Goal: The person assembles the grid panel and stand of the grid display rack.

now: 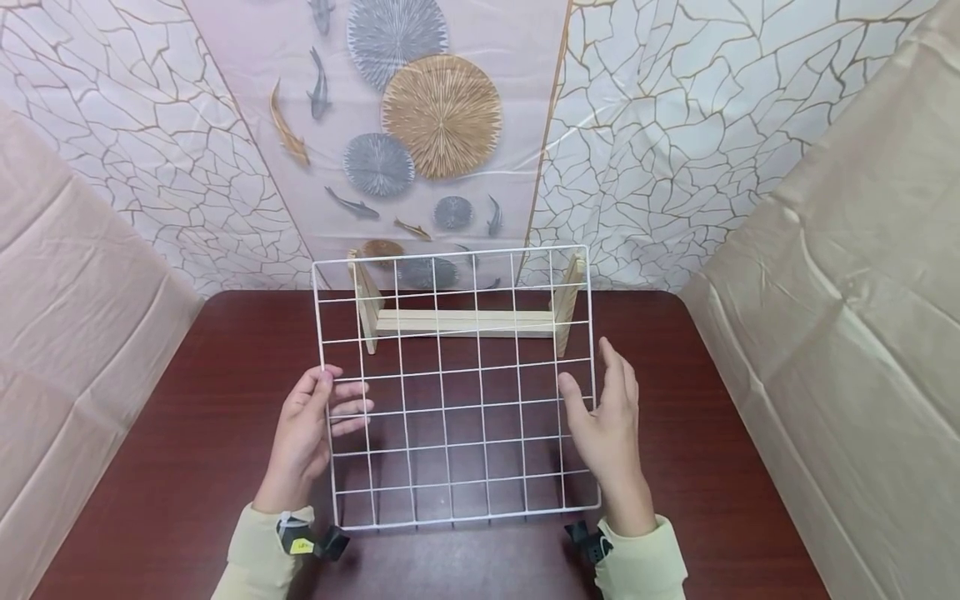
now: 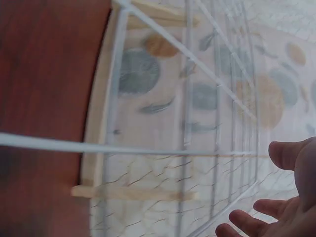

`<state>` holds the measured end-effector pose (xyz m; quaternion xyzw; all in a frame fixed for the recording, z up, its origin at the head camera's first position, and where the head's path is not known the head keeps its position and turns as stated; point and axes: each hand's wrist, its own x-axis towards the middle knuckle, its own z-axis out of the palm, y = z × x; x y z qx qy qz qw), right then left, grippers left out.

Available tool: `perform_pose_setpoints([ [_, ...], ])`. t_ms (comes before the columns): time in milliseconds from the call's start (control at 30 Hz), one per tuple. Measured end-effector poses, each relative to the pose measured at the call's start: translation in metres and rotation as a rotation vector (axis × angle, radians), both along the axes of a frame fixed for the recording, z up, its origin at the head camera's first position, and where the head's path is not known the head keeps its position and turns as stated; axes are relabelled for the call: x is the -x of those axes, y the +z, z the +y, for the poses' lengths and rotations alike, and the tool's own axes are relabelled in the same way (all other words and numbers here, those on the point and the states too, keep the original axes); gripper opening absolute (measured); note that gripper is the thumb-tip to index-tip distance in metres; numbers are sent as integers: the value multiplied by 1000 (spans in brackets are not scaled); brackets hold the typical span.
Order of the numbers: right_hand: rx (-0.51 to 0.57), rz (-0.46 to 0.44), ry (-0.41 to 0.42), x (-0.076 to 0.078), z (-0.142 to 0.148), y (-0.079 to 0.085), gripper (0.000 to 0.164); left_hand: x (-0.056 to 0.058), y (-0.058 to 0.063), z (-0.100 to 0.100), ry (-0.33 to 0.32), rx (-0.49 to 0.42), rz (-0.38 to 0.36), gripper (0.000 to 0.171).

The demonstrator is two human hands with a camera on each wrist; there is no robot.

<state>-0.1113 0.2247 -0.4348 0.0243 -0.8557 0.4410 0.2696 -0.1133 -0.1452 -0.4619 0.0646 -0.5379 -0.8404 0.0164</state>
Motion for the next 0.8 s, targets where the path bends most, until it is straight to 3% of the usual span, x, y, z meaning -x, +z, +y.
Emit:
perform_pose_setpoints([
  [167,-58,114,49,-5,-11,15,75,0,1,-1,3,4,0,18],
  [400,-132,192,153,-20,-29,32,78,-1,1,-1,-1,8,-3,23],
  [700,-306,271,294,-20,-62,34,85,0,0,-1,6,6,-1,20],
  [800,-388,254,338,-19,-73,31,91,-1,0,0,3,4,0,20],
])
